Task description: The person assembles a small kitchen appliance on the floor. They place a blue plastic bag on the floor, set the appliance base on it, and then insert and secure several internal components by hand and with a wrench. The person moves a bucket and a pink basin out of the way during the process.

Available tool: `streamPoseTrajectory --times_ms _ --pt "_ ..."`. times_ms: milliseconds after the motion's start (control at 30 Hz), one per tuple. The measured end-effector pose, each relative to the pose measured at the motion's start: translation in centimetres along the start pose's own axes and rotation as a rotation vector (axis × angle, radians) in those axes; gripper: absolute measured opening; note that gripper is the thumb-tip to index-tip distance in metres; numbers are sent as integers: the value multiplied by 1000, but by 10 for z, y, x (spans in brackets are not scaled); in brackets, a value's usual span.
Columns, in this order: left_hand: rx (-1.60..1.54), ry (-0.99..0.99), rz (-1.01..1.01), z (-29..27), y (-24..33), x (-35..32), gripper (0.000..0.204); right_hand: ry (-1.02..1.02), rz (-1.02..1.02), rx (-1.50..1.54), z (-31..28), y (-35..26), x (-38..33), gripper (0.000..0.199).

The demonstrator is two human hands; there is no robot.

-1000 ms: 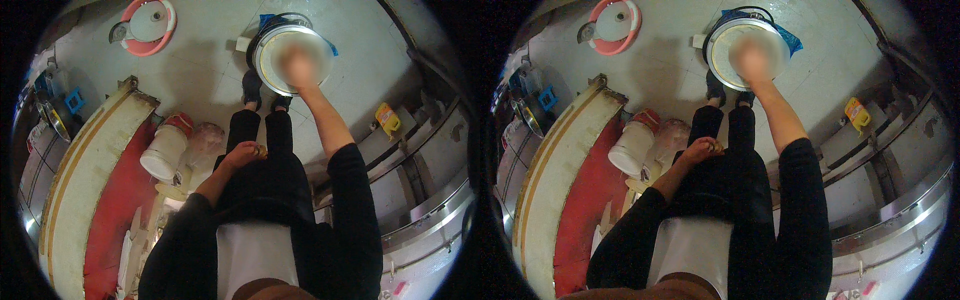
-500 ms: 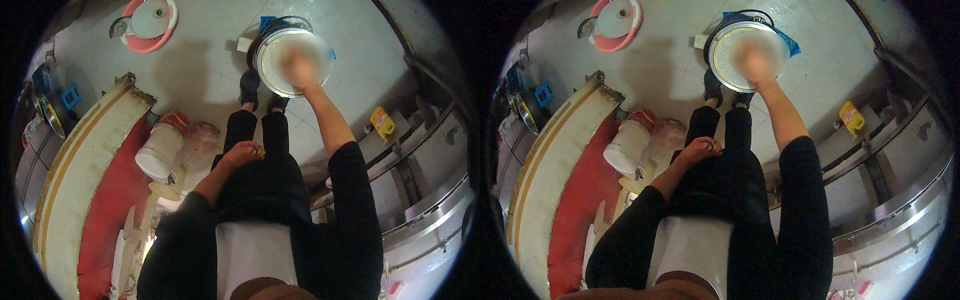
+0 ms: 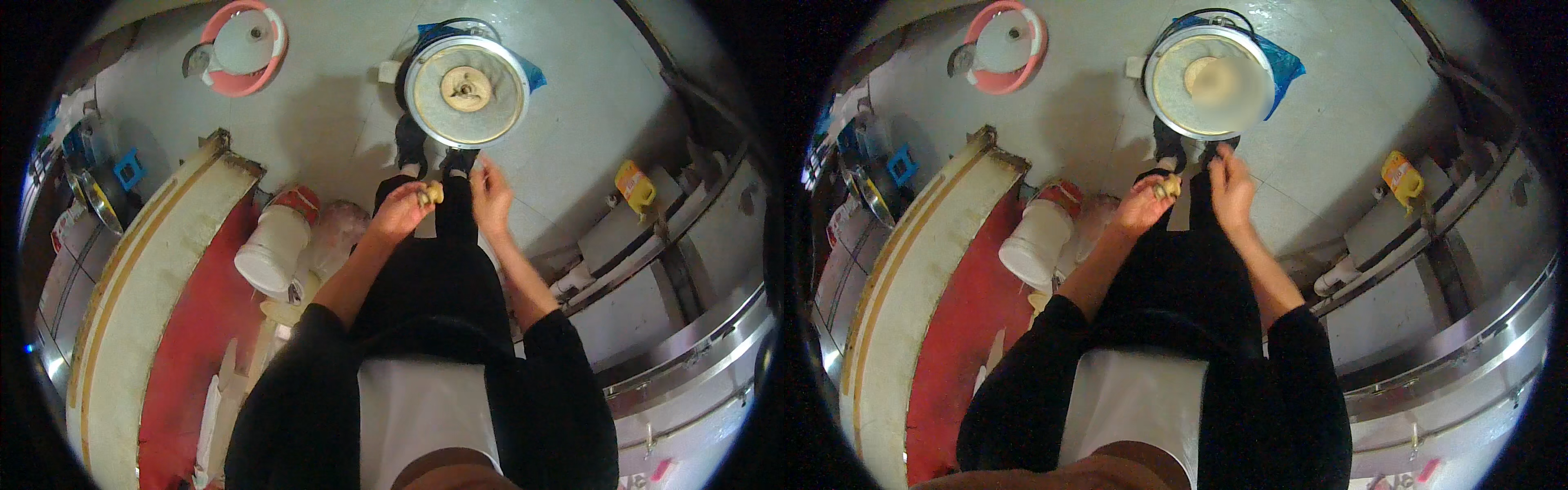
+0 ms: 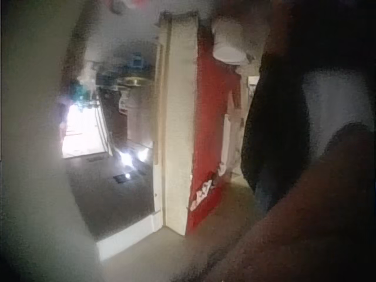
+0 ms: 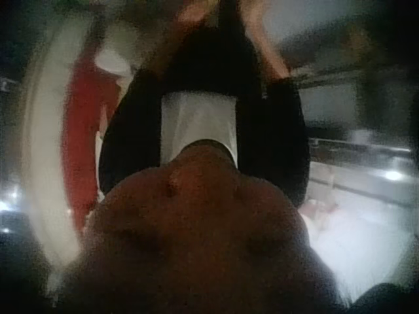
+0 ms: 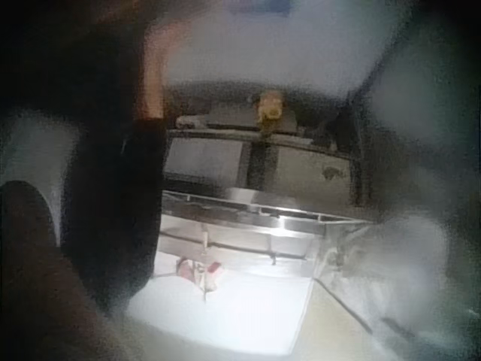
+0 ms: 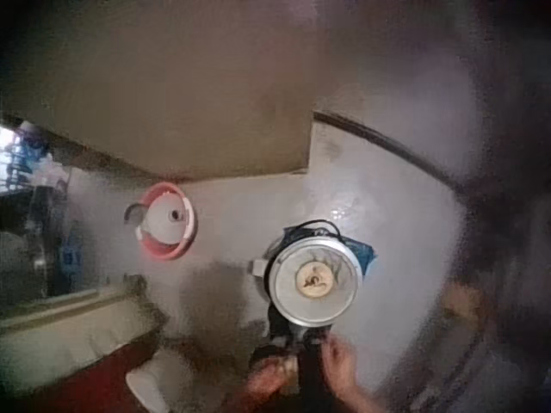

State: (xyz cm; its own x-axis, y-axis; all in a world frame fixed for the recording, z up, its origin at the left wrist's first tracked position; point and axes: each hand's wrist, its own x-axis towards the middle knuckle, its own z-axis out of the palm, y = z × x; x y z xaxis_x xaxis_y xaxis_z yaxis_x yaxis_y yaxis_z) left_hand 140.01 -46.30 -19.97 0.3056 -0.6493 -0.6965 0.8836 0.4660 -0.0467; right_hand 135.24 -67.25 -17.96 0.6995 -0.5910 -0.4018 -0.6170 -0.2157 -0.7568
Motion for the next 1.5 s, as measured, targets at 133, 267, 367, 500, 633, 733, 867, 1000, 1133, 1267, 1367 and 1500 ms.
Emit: streamPoseTrajectory --times_ms 133,267,367,500,633,733,867,1000,1133,1267,1367,1500 --pt "580 212 111 63 22 47 24 -357 52 -61 2 25 -95 21" --pt "1030 295 311 123 34 94 32 -519 51 -272 6 44 -141 20" --pt "1194 322 381 143 37 125 36 -449 30 -224 9 53 -149 18" --pt "1203 357 437 138 35 153 34 -360 -37 -197 10 59 -151 15" --pt "1185 398 421 123 34 161 31 -344 -4 -184 7 62 -151 15" --pt "1119 417 426 118 36 170 31 -355 31 -147 6 64 -151 14" --pt "1357 534 394 113 42 188 30 -313 -20 -130 6 70 -154 13" --pt "1451 515 518 108 43 194 35 -257 -41 -50 6 77 -149 12" --pt "1652 469 654 110 35 186 42 -407 970 716 -3 72 -117 8" --pt "1388 265 833 116 32 173 30 -523 897 1078 -26 44 -63 18" --pt "1434 352 960 117 41 162 26 -542 595 1145 -42 12 -18 25" --pt "1736 632 1429 106 54 161 39 -412 526 953 -41 -19 40 21"
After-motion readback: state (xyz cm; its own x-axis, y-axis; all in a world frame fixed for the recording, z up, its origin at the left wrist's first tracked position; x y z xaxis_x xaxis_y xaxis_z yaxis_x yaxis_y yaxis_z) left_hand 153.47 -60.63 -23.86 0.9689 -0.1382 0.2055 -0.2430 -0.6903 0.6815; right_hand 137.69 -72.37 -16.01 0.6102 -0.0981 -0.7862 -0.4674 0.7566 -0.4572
